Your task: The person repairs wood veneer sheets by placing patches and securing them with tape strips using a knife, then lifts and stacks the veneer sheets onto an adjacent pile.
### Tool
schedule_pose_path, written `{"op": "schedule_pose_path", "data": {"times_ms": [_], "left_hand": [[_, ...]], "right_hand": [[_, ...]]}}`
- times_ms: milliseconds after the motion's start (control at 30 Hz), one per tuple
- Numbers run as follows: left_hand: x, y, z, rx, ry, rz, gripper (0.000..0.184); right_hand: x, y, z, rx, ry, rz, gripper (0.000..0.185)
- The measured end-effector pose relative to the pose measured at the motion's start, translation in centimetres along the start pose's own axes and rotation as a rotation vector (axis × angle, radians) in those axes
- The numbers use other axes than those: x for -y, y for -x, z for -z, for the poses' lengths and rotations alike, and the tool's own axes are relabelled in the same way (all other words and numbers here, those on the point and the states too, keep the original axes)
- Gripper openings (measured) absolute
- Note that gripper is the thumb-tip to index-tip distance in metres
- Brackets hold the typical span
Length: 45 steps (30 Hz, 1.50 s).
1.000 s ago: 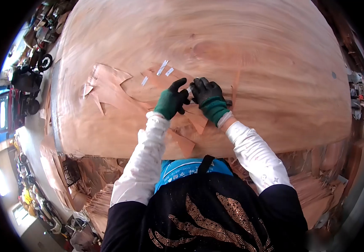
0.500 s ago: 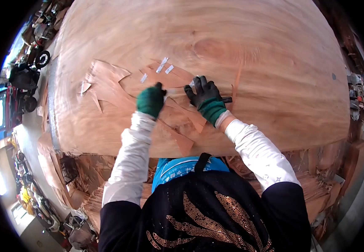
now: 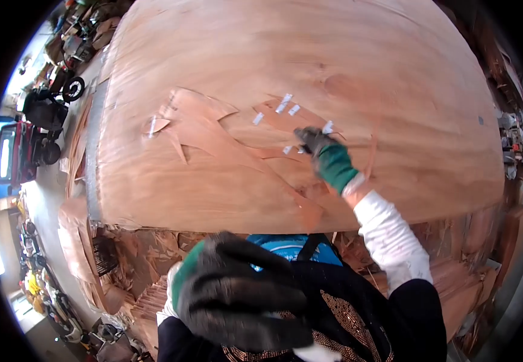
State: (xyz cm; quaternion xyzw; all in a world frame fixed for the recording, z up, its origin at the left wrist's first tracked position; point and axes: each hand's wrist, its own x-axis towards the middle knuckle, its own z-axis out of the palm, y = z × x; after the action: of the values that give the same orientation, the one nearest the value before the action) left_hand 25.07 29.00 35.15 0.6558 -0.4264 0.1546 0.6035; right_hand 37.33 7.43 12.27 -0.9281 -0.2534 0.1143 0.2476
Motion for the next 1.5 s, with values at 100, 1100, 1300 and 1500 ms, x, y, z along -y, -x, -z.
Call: {"op": "schedule_pose_path", "data": {"times_ms": [100, 1100, 1300, 1500], "left_hand": [[-2.3, 1.6, 1.5, -0.113, 0.15, 0.083, 0.021], [-1.2, -8.1, -25.9, 0.5, -0.274, 0.131, 0.074], [8.4, -7.9, -38.2, 0.959, -0.34, 0.194, 0.08], [11.9, -9.1, -47.8, 1.214, 0.07, 0.367, 0.071]], "right_hand": [[3.8, -0.7, -8.3, -0.152, -0.111, 0.151, 0.047], [-6.2, 38.6, 17.8, -0.431, 0.18, -0.23, 0.012], [-13.4, 54.4, 21.3, -0.326, 0.157, -0.514, 0.011], [-17.5, 59.9, 22.9, -0.472, 0.387, -0.546, 0.011]]}}
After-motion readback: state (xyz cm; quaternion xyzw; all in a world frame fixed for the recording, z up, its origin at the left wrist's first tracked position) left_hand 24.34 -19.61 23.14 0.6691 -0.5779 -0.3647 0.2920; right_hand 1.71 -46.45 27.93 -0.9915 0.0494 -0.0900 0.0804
